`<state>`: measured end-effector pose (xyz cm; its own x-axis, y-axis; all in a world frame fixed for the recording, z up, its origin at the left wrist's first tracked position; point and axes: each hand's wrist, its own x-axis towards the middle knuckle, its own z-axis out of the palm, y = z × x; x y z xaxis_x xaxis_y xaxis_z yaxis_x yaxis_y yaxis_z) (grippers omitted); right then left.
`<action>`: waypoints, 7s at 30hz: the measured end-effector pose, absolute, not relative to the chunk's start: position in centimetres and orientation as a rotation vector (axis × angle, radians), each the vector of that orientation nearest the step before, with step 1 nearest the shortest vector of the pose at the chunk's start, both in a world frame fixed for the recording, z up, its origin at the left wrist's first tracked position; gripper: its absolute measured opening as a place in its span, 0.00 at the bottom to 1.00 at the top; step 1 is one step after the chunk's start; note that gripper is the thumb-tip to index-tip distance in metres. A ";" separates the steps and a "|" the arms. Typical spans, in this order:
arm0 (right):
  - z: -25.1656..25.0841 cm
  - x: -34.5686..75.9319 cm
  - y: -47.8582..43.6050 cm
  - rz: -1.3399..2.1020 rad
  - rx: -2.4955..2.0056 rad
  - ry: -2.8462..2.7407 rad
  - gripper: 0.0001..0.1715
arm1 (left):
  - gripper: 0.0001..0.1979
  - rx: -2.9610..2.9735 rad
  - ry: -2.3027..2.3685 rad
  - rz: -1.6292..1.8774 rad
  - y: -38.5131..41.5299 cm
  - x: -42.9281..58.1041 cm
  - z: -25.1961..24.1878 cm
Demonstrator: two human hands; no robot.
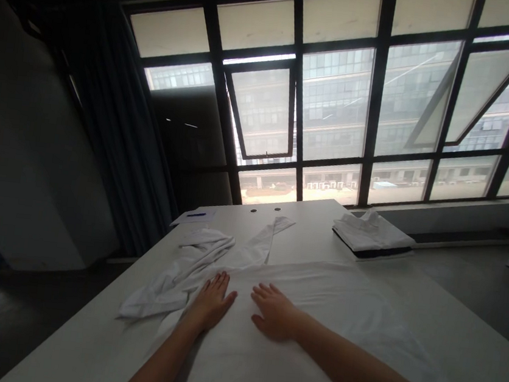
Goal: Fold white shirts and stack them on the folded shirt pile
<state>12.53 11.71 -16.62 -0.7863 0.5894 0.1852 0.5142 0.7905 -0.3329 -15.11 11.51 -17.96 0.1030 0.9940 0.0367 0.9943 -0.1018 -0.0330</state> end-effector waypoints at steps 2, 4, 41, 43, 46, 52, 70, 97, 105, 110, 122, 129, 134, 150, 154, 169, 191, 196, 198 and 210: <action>-16.9 10.2 11.3 0.432 -0.802 -2.687 0.42 | 0.41 -2.301 -2.073 -0.002 11.4 -15.1 -17.8; -17.3 9.8 12.0 0.444 -0.878 -2.671 0.45 | 0.41 -2.304 -2.073 0.002 11.4 -15.1 -17.8; -21.0 30.4 20.7 0.136 -1.907 -2.330 0.47 | 0.40 -2.367 -2.050 -0.034 15.6 -12.7 -17.7; -20.7 30.4 20.7 0.156 -1.916 -2.330 0.47 | 0.40 -2.292 -2.097 -0.010 15.2 -15.2 -17.9; -20.0 29.5 20.7 0.189 -1.970 -2.298 0.46 | 0.39 -2.227 -2.123 0.006 14.9 -16.9 -18.4; -19.0 20.2 18.2 0.171 -1.770 -2.405 0.47 | 0.39 -2.194 -2.118 -0.006 15.1 -16.8 -19.1; -20.5 29.1 19.6 0.187 -1.726 -2.454 0.52 | 0.39 -2.191 -2.112 -0.009 14.7 -16.9 -19.0; -24.1 36.9 4.6 0.004 -1.658 -2.336 0.42 | 0.33 -2.520 -1.876 -0.030 -0.3 -13.2 -17.7; -22.0 34.4 11.3 0.059 -1.732 -2.375 0.45 | 0.34 -2.507 -1.905 -0.013 6.4 -13.8 -17.3; -21.3 33.3 15.7 0.112 -1.790 -2.407 0.46 | 0.35 -2.493 -1.918 -0.006 10.4 -14.3 -17.2; -20.8 32.8 18.9 0.090 -1.778 -2.390 0.44 | 0.23 -2.396 -1.876 -0.245 11.8 -12.7 -16.0; -20.2 32.6 18.0 -0.048 -1.889 -2.342 0.39 | 0.31 -2.445 -1.939 -0.107 6.1 -12.1 -16.8; -17.9 27.1 14.2 0.009 -1.713 -2.442 0.37 | 0.38 -2.747 -1.779 -0.047 3.3 -7.6 -15.8; -20.2 25.8 8.1 0.190 -1.409 -2.538 0.46 | 0.39 -2.670 -1.742 -0.107 2.1 -12.7 -17.9; -21.5 32.1 7.9 0.069 -1.556 -2.466 0.43 | 0.38 -2.537 -1.814 -0.106 0.6 -17.5 -18.7; -21.2 35.6 13.2 0.072 -1.737 -2.435 0.43 | 0.38 -2.498 -1.821 -0.160 6.0 -20.7 -18.9; -17.9 32.7 12.8 -0.293 -1.345 -2.340 0.13 | 0.22 -3.245 -1.557 -0.516 0.6 -7.4 -9.8; -17.6 32.0 12.3 -0.195 -1.271 -2.347 0.10 | 0.17 -3.562 -1.212 -0.318 -0.6 -2.4 -13.3; -17.6 32.2 12.4 -0.150 -1.276 -2.343 0.10 | 0.12 -3.574 -1.175 -0.268 -0.8 -1.8 -14.3; -13.2 28.1 8.1 0.402 -0.977 -2.441 0.18 | 0.09 -2.691 -2.041 -1.184 1.7 -3.8 -13.5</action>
<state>28.13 8.15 -13.18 -0.6315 0.7060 0.3206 0.5659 0.7023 -0.4318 -3.77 1.72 -13.52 0.1719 0.9573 0.2326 0.6768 -0.2864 0.6782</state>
